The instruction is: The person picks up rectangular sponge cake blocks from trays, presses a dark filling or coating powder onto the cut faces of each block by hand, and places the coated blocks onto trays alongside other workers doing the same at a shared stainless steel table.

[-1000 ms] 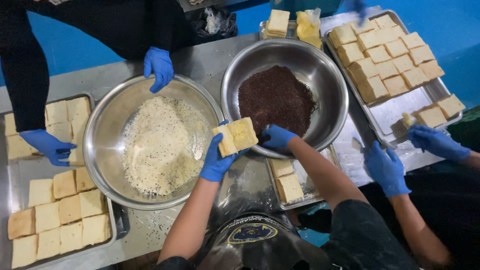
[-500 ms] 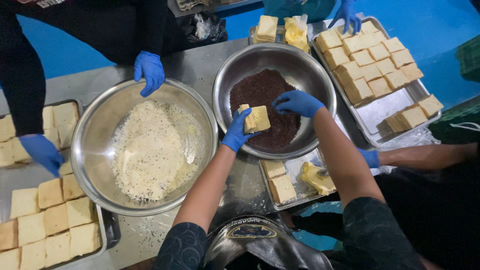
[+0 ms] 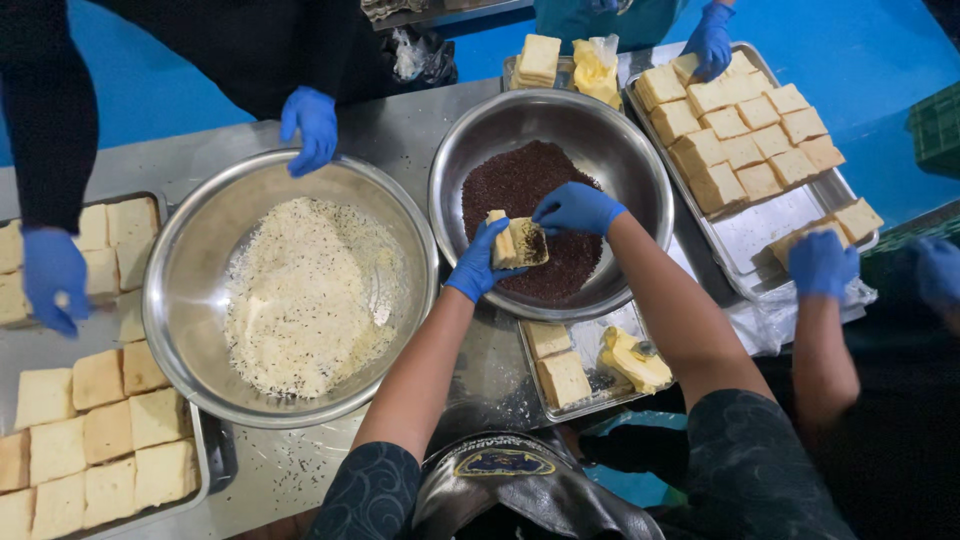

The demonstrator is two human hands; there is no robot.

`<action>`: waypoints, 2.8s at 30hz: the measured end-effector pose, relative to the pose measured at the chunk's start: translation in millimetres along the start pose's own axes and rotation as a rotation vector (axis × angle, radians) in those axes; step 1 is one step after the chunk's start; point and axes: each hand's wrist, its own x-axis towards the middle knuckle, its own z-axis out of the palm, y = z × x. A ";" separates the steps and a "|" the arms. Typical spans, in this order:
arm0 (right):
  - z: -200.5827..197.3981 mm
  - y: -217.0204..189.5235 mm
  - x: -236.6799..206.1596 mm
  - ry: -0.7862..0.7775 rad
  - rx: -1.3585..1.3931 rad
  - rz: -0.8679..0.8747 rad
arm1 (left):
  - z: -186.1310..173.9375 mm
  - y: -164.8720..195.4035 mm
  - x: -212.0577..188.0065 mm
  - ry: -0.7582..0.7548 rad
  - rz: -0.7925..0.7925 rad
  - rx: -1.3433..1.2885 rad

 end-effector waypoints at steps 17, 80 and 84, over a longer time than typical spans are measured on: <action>9.0 -18.2 13.2 -0.008 -0.141 -0.108 | 0.4 0.5 -2.1 -0.014 -0.029 0.001; 244.9 -333.9 115.0 -0.069 -0.177 -0.309 | -271.5 117.1 -268.1 0.195 0.166 -0.282; 251.2 -331.9 122.8 0.022 -0.294 -0.403 | -275.3 117.7 -269.4 0.213 0.170 -0.260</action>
